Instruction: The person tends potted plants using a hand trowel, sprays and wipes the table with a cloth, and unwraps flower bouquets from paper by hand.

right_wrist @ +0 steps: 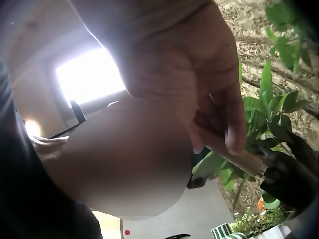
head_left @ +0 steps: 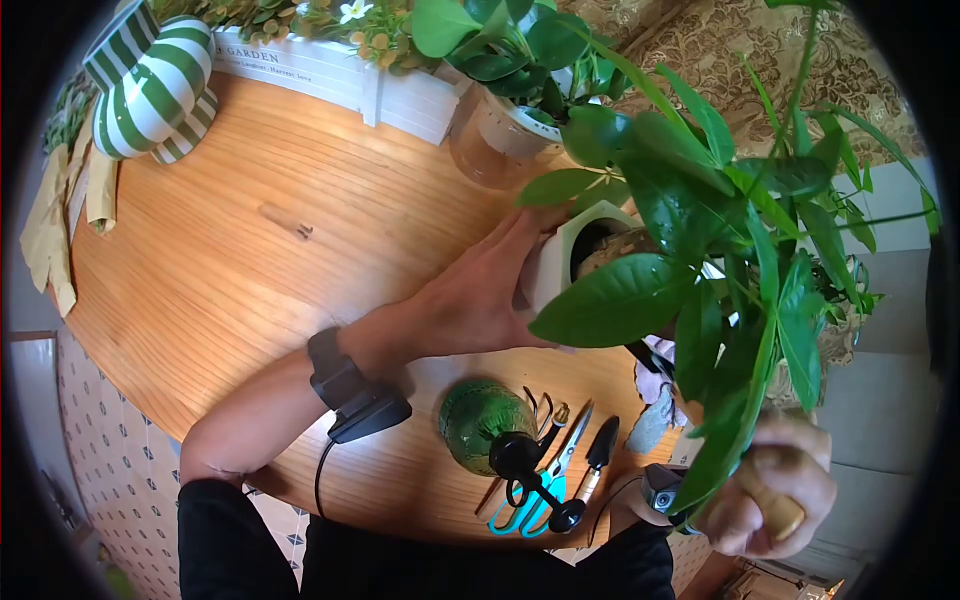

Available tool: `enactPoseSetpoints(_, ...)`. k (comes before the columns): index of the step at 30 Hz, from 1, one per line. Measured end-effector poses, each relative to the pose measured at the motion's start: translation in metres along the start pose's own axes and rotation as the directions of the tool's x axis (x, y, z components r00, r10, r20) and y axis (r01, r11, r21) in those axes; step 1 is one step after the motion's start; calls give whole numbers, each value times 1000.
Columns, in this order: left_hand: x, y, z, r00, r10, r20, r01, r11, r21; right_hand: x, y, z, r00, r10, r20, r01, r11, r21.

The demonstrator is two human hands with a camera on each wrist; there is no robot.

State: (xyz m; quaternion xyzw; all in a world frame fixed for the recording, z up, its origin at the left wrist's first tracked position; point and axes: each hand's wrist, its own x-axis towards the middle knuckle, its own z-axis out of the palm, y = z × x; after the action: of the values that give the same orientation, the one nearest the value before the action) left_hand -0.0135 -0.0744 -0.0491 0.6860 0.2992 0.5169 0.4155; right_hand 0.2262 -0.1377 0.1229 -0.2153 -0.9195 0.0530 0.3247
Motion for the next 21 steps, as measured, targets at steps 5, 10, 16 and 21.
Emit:
enactPoseSetpoints(5, 4, -10, -6, 995, -33, 92, 27, 998, 60, 2, -15, -16, 987, 119, -110, -103, 985, 142)
enactPoseSetpoints(10, 10, -1, -23, 903, -208, 375, 278, 950, -144, -20, -12, -15, 934, 87, -347, 14, 960, 281)
enactPoseSetpoints(16, 7, -10, 5, 989, -142, 31, 145, 975, -168, 20, -3, 4, 960, -180, -213, 239, 924, 298)
enactPoseSetpoints(21, 7, -9, -3, 989, 17, 149, 19, 972, -235, 19, -4, -3, 948, -258, -186, 301, 918, 260)
